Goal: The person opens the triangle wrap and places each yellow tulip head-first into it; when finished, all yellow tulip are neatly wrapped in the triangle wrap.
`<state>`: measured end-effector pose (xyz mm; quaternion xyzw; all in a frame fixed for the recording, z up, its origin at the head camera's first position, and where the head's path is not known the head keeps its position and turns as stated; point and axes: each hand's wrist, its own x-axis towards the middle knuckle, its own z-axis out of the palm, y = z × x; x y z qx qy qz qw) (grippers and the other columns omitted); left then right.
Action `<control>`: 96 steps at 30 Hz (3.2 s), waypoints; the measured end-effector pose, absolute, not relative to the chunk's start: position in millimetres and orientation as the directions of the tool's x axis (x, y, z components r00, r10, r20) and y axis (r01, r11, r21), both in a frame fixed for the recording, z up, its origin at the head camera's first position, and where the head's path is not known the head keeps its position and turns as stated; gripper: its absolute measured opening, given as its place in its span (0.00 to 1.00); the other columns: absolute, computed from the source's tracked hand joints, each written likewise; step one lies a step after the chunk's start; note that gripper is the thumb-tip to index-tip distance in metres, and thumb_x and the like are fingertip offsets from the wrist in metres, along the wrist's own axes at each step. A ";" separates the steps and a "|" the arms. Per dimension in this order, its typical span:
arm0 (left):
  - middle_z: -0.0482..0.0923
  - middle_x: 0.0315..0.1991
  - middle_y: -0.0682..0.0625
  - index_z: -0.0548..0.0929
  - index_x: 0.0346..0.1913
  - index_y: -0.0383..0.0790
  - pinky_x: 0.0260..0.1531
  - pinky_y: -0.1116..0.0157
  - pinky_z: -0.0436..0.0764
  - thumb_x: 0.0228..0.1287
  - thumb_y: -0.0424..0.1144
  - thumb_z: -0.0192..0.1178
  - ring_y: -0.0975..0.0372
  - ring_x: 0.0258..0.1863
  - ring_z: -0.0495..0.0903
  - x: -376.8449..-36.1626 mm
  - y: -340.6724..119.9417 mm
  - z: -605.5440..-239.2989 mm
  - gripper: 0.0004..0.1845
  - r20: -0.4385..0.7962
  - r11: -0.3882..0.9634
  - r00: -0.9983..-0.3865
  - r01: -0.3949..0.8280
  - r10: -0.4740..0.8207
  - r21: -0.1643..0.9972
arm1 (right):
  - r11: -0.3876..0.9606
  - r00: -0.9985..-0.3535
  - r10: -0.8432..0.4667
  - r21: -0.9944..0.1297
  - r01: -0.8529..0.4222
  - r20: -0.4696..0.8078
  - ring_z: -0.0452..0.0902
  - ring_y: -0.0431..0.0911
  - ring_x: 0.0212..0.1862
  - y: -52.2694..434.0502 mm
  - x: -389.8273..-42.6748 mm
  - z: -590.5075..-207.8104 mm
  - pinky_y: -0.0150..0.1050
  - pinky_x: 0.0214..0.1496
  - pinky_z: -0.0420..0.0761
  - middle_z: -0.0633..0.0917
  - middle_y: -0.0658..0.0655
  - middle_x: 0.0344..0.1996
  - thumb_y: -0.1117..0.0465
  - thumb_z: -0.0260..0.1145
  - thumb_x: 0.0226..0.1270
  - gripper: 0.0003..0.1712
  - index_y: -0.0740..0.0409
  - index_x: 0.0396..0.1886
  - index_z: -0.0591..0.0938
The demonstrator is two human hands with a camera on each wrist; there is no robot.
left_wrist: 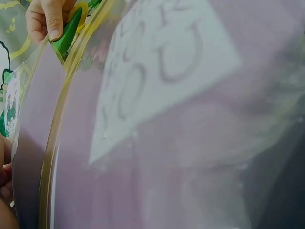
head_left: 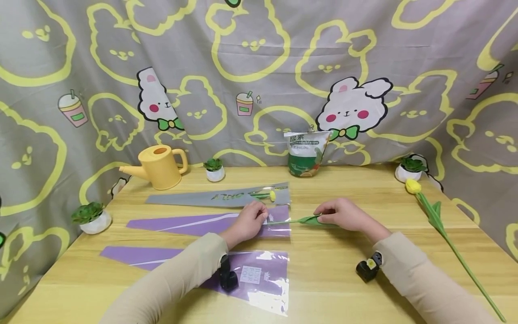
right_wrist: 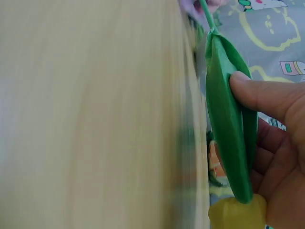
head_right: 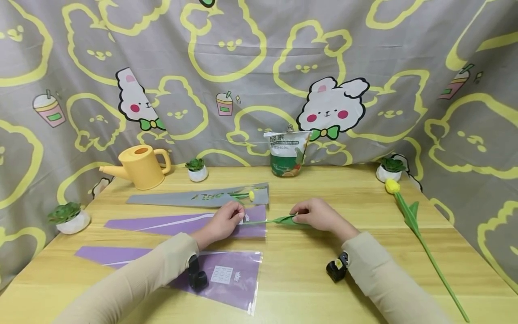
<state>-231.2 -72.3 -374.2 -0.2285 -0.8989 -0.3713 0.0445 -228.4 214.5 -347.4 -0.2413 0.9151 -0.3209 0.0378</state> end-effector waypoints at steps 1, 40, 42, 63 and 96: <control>0.71 0.33 0.50 0.73 0.28 0.40 0.44 0.59 0.68 0.64 0.32 0.53 0.57 0.38 0.69 -231.1 -71.9 -373.9 0.06 0.249 0.624 -0.893 0.442 0.375 0.645 | 0.671 -0.879 -0.468 -0.611 -0.420 0.091 0.76 0.41 0.37 212.3 -228.9 -347.9 0.37 0.40 0.74 0.85 0.49 0.34 0.60 0.66 0.59 0.07 0.55 0.37 0.85; 0.72 0.31 0.51 0.73 0.31 0.41 0.39 0.63 0.71 0.66 0.32 0.52 0.61 0.34 0.70 -228.8 -63.8 -374.0 0.05 0.222 0.578 -0.885 0.439 0.408 0.687 | 0.561 -0.899 -0.429 -0.756 -0.338 0.083 0.78 0.42 0.40 146.1 -241.2 -359.3 0.43 0.48 0.75 0.86 0.54 0.35 0.64 0.67 0.57 0.07 0.58 0.36 0.86; 0.72 0.32 0.51 0.73 0.31 0.40 0.39 0.63 0.72 0.66 0.33 0.52 0.61 0.34 0.70 -228.7 -64.2 -374.3 0.05 0.220 0.577 -0.887 0.436 0.406 0.691 | 0.566 -0.901 -0.428 -0.756 -0.329 0.072 0.78 0.42 0.39 145.9 -240.4 -358.7 0.42 0.48 0.75 0.86 0.53 0.35 0.64 0.67 0.57 0.07 0.58 0.36 0.86; 0.73 0.33 0.51 0.73 0.32 0.42 0.40 0.63 0.72 0.66 0.34 0.52 0.61 0.35 0.71 -230.8 -66.1 -377.1 0.05 0.192 0.564 -0.899 0.401 0.393 0.722 | 0.383 -0.907 -0.419 -0.898 -0.215 0.039 0.67 0.60 0.61 220.8 -229.7 -357.9 0.50 0.62 0.65 0.72 0.67 0.59 0.59 0.66 0.59 0.30 0.68 0.60 0.71; 0.73 0.34 0.50 0.73 0.32 0.41 0.40 0.62 0.70 0.67 0.34 0.52 0.61 0.35 0.70 -228.7 -66.8 -380.5 0.05 0.175 0.555 -0.901 0.387 0.396 0.736 | 0.262 -0.903 -0.428 -0.952 -0.158 0.032 0.72 0.32 0.49 237.9 -213.4 -385.3 0.29 0.47 0.75 0.72 0.71 0.57 0.64 0.64 0.60 0.25 0.72 0.55 0.74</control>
